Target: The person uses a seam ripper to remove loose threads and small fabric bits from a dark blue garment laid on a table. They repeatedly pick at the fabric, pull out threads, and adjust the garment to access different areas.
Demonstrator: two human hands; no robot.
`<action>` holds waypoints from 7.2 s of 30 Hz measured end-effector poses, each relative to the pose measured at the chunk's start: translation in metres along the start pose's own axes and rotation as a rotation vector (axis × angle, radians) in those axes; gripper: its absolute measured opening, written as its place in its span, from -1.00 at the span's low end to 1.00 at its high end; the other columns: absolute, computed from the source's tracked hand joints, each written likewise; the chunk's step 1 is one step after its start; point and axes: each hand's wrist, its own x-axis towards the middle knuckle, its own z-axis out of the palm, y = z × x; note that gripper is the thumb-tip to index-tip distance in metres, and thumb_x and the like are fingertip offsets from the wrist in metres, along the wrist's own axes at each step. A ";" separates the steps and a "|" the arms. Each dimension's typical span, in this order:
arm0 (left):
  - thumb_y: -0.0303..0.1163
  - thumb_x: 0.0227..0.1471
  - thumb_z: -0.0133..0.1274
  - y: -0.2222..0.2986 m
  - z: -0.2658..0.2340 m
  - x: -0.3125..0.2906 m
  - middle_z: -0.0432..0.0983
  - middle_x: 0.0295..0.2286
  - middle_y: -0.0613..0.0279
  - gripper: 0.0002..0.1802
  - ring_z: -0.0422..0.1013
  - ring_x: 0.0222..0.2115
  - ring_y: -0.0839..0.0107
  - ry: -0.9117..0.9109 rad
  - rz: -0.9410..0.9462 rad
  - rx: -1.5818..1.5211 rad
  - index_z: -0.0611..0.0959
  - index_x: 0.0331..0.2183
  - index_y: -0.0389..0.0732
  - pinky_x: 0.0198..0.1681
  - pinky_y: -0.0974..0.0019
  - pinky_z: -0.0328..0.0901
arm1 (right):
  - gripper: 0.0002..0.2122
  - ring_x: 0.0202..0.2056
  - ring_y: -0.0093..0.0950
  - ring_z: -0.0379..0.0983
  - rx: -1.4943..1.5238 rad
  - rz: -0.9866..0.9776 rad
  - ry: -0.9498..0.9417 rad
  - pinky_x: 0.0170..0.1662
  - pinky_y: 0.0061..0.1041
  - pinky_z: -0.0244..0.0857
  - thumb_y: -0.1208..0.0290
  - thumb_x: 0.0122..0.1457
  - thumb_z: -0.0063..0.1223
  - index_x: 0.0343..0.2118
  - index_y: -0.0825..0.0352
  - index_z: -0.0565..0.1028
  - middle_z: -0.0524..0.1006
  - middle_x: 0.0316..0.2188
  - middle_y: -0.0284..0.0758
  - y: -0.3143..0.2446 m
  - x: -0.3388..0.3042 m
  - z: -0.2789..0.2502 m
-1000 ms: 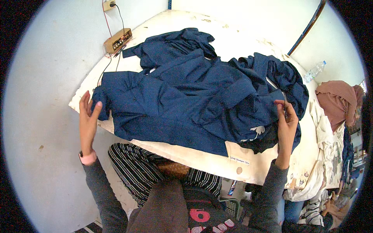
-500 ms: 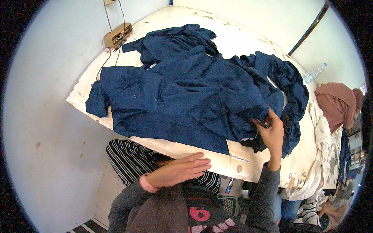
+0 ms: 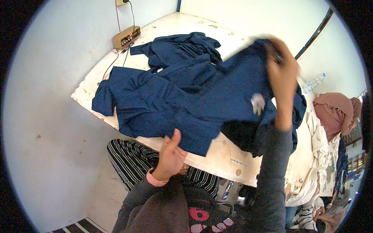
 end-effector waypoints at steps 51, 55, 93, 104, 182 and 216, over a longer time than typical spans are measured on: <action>-0.42 -0.09 0.25 0.053 -0.014 -0.044 0.28 0.17 0.25 -0.31 0.26 -0.06 0.28 0.079 0.804 2.588 0.48 0.12 0.19 0.00 0.22 0.16 | -0.82 -0.51 -0.55 0.32 0.792 0.341 -0.432 -0.44 -0.58 0.17 0.67 -0.10 0.26 -0.38 0.36 0.58 0.53 -0.47 -0.36 -0.106 -0.202 0.042; -0.48 -0.08 0.05 0.061 -0.027 -0.033 0.32 0.19 0.56 -0.46 0.20 -0.08 0.37 0.129 0.957 2.365 0.64 -0.04 0.23 0.02 0.32 0.07 | -0.85 -0.54 -0.69 0.13 0.800 0.362 -0.443 -0.46 -0.65 0.00 0.64 -0.01 0.32 -0.44 0.35 0.52 0.31 -0.53 -0.47 -0.110 -0.202 0.037; -0.39 0.26 0.06 0.060 -0.002 -0.022 0.33 -0.34 0.41 -0.78 0.21 -0.35 0.68 0.161 0.266 0.932 0.37 -0.15 -0.19 -0.23 0.58 0.14 | -0.90 -0.44 -0.67 0.34 1.406 0.770 -0.151 -0.38 -0.67 0.19 0.52 0.27 0.07 -0.40 0.36 0.47 0.50 -0.46 -0.41 -0.108 -0.197 0.020; -0.65 0.08 0.06 0.076 0.005 -0.044 0.61 -0.20 -0.09 -0.72 0.58 -0.30 0.30 -0.225 0.466 1.374 0.48 -0.13 -0.28 -0.17 0.33 0.40 | -0.61 -0.18 -0.55 0.41 0.949 0.459 -0.583 -0.26 -0.62 0.28 0.66 -0.09 0.29 -0.12 0.27 0.58 0.47 -0.09 -0.31 -0.113 -0.199 0.037; -0.38 0.12 0.16 0.161 0.017 0.033 0.51 -0.43 0.16 -0.85 0.46 -0.43 0.32 0.156 0.822 1.860 0.67 -0.30 -0.27 -0.35 0.34 0.29 | -0.61 -0.55 -0.37 0.41 -0.108 -0.185 -0.422 -0.47 -0.42 0.26 0.20 -0.16 0.39 -0.36 0.28 0.43 0.43 -0.25 -0.25 -0.099 -0.161 0.047; -0.21 0.25 0.07 0.289 -0.106 0.016 0.58 -0.16 0.16 -0.56 0.52 -0.24 0.46 0.400 1.001 1.189 0.57 0.03 -0.32 -0.10 0.41 0.42 | -0.78 -0.42 -0.69 0.34 0.577 0.759 -0.715 -0.28 -0.64 0.18 0.40 -0.06 0.41 -0.42 0.38 0.59 0.50 -0.50 -0.51 0.097 -0.138 -0.077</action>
